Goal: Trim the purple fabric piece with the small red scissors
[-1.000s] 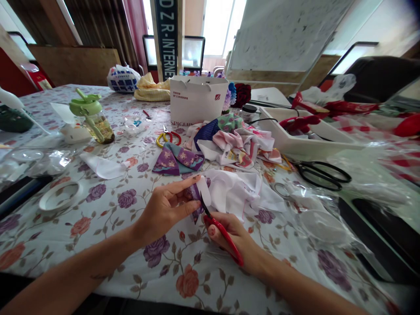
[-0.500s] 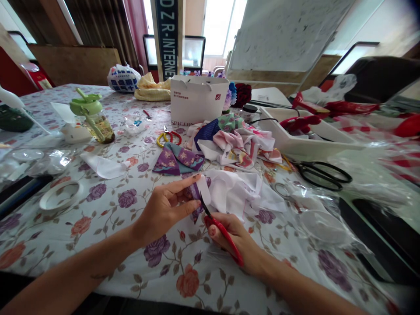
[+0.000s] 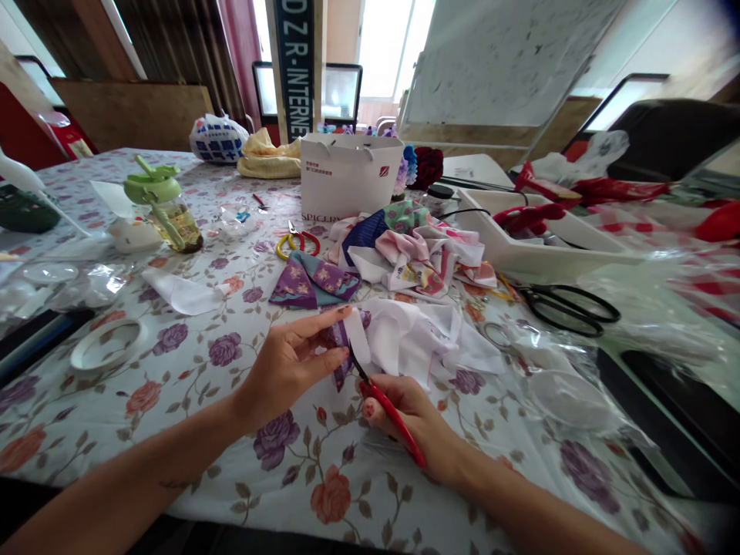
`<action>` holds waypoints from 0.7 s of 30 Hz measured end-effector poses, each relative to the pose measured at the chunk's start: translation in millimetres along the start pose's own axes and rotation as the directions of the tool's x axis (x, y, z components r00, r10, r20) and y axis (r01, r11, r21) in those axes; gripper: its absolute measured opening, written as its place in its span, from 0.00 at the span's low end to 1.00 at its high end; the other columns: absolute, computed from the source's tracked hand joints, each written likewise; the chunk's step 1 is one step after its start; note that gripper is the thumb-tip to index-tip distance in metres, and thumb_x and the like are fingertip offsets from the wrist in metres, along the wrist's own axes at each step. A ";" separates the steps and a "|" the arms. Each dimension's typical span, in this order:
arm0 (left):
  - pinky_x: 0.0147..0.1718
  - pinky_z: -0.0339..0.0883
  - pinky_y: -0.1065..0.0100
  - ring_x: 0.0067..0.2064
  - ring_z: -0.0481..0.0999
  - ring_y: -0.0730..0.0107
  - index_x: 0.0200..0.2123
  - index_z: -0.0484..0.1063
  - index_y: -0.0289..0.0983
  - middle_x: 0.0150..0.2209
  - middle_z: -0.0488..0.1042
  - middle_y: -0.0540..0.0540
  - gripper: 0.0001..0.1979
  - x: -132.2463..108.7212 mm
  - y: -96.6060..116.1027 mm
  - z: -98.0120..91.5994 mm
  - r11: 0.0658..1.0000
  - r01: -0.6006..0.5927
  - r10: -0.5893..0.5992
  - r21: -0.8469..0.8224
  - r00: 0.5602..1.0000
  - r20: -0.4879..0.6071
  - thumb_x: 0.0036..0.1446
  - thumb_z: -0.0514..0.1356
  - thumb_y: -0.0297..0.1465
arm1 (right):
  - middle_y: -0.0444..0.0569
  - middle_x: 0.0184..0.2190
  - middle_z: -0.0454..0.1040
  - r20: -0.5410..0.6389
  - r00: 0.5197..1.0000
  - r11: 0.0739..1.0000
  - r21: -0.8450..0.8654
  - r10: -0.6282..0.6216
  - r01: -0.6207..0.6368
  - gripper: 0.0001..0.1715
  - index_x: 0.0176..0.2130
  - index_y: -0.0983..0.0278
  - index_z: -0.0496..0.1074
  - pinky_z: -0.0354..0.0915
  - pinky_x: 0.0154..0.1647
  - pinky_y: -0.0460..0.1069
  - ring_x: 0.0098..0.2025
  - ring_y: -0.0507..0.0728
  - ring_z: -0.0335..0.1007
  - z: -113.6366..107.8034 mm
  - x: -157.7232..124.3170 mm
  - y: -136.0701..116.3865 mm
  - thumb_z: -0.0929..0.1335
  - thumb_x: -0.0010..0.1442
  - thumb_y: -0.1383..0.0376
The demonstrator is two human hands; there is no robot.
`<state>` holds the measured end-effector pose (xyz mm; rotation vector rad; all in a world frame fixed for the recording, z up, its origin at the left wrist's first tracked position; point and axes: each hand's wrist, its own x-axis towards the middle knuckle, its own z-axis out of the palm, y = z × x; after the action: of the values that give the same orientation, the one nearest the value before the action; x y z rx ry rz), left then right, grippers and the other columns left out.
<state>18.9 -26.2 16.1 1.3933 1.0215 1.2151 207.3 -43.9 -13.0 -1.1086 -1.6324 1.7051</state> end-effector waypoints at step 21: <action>0.47 0.74 0.66 0.50 0.78 0.59 0.52 0.74 0.38 0.52 0.77 0.43 0.25 -1.9 -7.4 -0.6 0.999 0.034 -0.032 -0.040 0.998 0.045 0.49 0.68 0.29 | 0.38 0.18 0.50 0.054 0.996 0.997 0.006 -0.074 0.074 0.32 0.24 0.63 0.57 0.39 0.20 0.46 0.21 0.47 0.41 -1.4 0.1 2.9 0.64 0.56 0.39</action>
<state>18.1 -26.8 8.5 1.3608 0.9799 1.1703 208.9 -43.5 -15.8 -0.9960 -1.6814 1.7030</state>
